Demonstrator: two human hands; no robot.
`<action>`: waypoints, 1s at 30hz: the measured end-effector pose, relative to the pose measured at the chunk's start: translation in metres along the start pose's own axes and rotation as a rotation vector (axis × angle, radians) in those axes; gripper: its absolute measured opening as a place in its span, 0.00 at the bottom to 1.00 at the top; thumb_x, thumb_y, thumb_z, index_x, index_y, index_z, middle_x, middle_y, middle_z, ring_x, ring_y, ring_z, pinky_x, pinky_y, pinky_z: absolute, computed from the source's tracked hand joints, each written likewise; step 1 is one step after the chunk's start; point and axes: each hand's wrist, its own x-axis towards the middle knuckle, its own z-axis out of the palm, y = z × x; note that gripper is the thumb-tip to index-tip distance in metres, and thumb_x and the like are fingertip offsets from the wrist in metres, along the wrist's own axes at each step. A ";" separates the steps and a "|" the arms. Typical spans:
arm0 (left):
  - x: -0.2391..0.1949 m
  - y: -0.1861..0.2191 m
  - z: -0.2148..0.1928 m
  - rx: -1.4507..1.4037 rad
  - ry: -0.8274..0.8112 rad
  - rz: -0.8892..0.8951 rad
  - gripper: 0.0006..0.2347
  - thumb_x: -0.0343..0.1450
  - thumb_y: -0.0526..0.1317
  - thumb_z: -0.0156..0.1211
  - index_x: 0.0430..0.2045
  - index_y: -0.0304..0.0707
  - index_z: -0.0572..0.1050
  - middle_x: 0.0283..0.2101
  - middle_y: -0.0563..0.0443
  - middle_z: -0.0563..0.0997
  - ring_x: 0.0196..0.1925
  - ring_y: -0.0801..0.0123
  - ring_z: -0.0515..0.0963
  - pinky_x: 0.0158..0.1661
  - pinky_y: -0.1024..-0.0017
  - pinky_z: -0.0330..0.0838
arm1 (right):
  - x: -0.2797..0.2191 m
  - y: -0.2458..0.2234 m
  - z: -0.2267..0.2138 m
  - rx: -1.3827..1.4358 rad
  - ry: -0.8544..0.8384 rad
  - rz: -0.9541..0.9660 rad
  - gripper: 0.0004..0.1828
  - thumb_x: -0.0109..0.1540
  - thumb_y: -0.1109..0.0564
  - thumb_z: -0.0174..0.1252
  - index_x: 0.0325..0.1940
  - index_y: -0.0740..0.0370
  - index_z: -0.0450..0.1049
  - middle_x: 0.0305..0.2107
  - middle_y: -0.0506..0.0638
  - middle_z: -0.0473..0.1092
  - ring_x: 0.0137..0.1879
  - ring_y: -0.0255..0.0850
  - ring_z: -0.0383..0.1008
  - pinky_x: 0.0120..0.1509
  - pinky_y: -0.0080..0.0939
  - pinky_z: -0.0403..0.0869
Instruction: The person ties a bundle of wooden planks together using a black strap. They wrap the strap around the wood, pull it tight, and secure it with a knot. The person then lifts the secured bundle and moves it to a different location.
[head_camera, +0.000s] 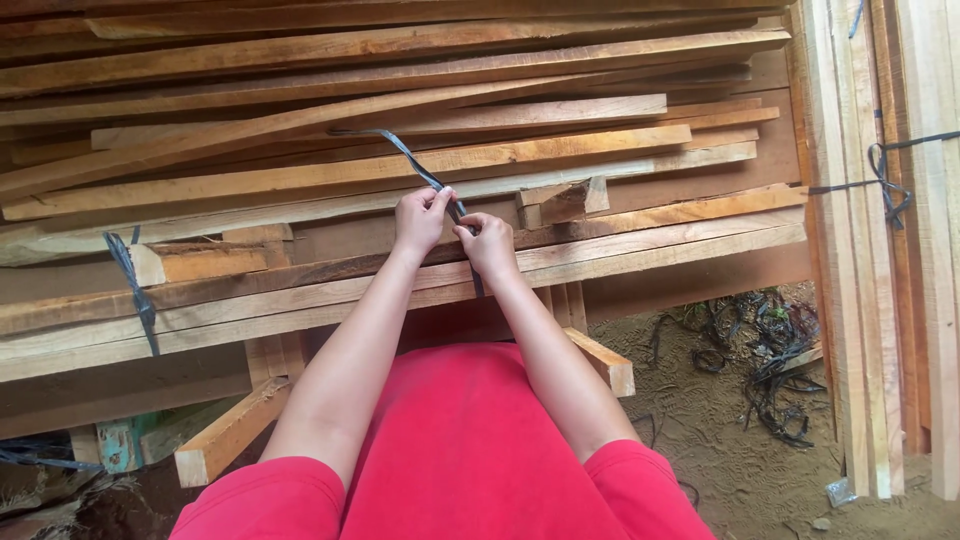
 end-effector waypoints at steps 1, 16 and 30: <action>0.000 0.001 -0.001 0.002 0.000 -0.004 0.09 0.73 0.44 0.60 0.26 0.48 0.85 0.34 0.50 0.86 0.45 0.61 0.84 0.45 0.65 0.74 | 0.001 0.002 0.002 0.001 -0.003 0.002 0.11 0.56 0.51 0.70 0.42 0.48 0.85 0.32 0.50 0.81 0.46 0.51 0.81 0.50 0.51 0.79; 0.020 -0.048 -0.003 0.308 -0.606 -0.027 0.10 0.73 0.33 0.53 0.42 0.45 0.81 0.45 0.46 0.86 0.57 0.49 0.80 0.59 0.50 0.72 | -0.001 -0.006 -0.019 -0.078 -0.169 -0.178 0.12 0.67 0.51 0.54 0.36 0.55 0.81 0.32 0.61 0.77 0.49 0.61 0.78 0.50 0.61 0.75; 0.014 -0.018 -0.034 0.783 -0.609 -0.116 0.09 0.71 0.54 0.57 0.42 0.74 0.82 0.43 0.68 0.86 0.56 0.69 0.82 0.56 0.63 0.74 | -0.004 0.002 -0.016 0.041 -0.121 -0.144 0.08 0.65 0.50 0.59 0.38 0.50 0.82 0.17 0.47 0.76 0.36 0.45 0.81 0.43 0.48 0.76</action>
